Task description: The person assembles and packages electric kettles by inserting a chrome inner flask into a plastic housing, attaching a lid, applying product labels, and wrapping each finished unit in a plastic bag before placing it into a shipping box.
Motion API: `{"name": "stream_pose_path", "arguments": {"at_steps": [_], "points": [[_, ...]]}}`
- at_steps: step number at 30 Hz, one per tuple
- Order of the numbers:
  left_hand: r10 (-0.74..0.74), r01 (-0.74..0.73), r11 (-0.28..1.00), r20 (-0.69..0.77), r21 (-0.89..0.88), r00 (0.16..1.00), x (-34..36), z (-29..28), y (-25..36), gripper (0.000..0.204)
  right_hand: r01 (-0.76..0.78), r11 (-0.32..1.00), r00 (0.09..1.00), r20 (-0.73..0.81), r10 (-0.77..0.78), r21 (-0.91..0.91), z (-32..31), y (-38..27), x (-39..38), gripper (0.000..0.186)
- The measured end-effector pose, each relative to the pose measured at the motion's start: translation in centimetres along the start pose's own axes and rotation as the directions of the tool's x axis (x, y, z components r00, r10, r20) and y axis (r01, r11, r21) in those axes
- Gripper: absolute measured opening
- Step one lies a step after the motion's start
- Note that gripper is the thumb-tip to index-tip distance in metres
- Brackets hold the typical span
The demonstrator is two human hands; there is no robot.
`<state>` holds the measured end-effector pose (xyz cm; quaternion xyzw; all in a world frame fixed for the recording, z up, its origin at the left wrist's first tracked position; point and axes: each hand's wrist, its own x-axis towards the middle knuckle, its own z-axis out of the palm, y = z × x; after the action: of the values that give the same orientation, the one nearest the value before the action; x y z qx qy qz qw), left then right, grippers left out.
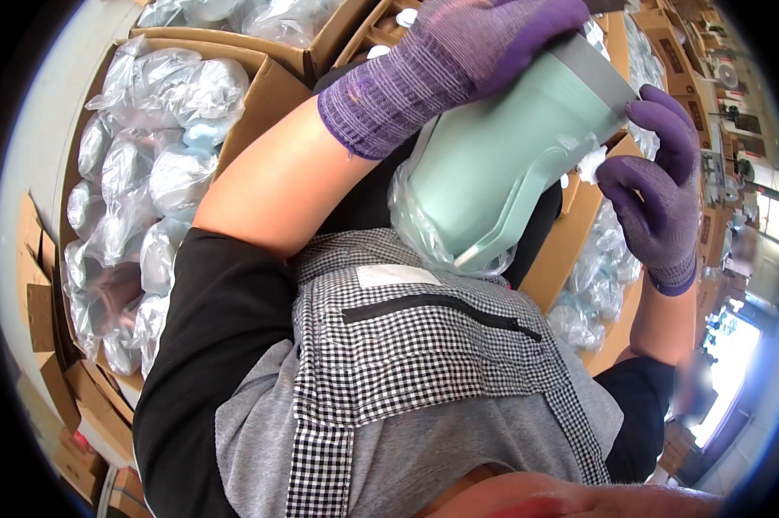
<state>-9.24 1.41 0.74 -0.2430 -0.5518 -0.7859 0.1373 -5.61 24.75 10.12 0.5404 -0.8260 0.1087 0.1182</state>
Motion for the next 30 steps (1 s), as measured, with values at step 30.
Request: {"name": "stream_pose_path", "arguments": {"at_steps": [30], "points": [[0.174,-0.166,0.982,-0.093,0.091,0.98,-0.3,0.1,-1.4,0.028,-0.531,0.298,0.382,0.09,0.92,-0.793,15.9,16.1,-26.1,0.053]]}}
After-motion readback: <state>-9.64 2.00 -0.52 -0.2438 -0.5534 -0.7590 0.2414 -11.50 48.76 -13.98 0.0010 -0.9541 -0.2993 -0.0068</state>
